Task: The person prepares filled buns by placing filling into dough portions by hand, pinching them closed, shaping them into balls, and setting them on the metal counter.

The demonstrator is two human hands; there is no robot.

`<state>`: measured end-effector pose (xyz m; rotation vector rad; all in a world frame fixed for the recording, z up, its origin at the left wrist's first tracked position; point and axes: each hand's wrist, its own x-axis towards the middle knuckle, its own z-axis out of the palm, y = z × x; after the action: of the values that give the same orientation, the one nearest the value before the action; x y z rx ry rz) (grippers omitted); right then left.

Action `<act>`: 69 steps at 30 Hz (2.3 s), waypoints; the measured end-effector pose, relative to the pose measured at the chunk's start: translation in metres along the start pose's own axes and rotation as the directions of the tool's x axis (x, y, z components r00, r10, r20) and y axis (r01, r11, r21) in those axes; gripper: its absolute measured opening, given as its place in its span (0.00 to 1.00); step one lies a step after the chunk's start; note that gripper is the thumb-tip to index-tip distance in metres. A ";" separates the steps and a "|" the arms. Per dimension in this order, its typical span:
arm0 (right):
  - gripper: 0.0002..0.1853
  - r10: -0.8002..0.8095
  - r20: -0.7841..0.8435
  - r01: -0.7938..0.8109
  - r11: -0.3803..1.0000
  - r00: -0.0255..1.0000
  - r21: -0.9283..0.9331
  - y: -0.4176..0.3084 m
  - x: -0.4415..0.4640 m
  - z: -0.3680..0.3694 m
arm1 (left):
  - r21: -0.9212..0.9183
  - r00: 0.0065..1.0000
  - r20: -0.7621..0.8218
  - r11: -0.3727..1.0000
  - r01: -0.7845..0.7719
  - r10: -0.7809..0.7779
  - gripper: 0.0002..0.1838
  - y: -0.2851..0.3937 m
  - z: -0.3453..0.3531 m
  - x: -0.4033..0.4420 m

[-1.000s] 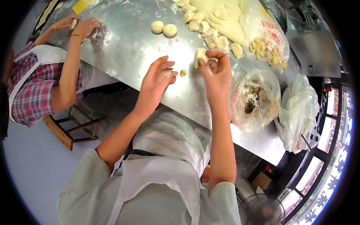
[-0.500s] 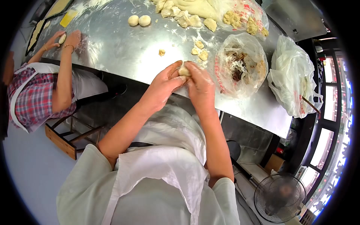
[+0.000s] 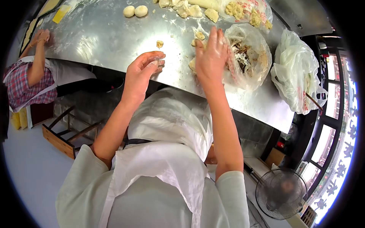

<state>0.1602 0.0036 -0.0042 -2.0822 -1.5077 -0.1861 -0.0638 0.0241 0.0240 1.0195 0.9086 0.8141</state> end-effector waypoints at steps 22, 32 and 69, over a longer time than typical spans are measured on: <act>0.20 0.047 -0.053 -0.042 0.995 0.998 0.096 -0.011 -0.065 -0.014 | -0.041 0.996 0.058 0.997 0.066 -0.064 0.17 -0.012 0.008 0.000; 0.13 0.192 0.366 -0.410 0.535 0.911 0.739 -0.039 -0.056 -0.055 | -0.328 0.853 0.400 0.816 0.476 -0.336 0.27 -0.020 0.037 0.011; 0.34 0.476 -0.012 -0.476 0.879 0.879 0.012 0.100 -0.048 -0.090 | 0.066 0.915 0.404 0.997 -0.032 0.002 0.17 -0.039 0.220 0.092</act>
<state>0.2530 -0.1038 0.0156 -2.3649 -0.9380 -0.0058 0.1780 0.0180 0.0204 1.2057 0.5755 0.5562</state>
